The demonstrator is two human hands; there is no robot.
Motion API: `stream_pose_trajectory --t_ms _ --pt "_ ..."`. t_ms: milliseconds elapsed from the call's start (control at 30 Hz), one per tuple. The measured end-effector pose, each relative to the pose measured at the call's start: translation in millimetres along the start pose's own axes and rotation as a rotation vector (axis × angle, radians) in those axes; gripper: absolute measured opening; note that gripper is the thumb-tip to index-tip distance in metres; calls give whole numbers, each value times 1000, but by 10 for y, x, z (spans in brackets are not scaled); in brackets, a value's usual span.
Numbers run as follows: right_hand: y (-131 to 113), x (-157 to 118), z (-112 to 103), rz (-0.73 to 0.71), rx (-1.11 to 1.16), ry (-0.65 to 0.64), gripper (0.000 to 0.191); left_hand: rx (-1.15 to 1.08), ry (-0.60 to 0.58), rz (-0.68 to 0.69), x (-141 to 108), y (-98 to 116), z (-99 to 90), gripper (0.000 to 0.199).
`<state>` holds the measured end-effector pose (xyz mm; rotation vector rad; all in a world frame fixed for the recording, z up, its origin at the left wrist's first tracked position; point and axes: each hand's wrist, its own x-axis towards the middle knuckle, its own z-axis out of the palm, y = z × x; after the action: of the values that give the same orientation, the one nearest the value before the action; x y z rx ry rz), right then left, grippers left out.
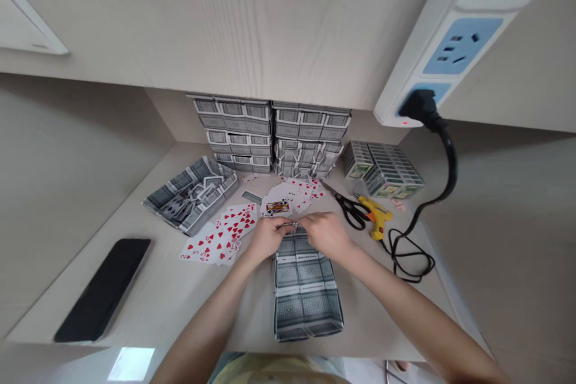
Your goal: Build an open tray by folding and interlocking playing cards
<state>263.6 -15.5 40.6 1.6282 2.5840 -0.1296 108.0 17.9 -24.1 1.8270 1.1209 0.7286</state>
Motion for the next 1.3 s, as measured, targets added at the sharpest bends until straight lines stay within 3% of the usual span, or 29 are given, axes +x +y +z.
stream_pose_trajectory --t_ms 400,633,867,1067,1300 --pt "-64 83 -52 -39 -70 -28 20 58 42 20 -2 32 -5 19" --pt "-1 65 -172 42 -88 -97 23 91 46 26 15 17 12 19" --pt "-20 204 -233 -77 -155 -141 22 115 18 42 5 55 2 18" --pt "47 223 -161 -128 -135 -119 21 134 8 79 11 26 9 20" --pt "169 73 -128 -31 88 17 20 160 10 94 9 29 18 19"
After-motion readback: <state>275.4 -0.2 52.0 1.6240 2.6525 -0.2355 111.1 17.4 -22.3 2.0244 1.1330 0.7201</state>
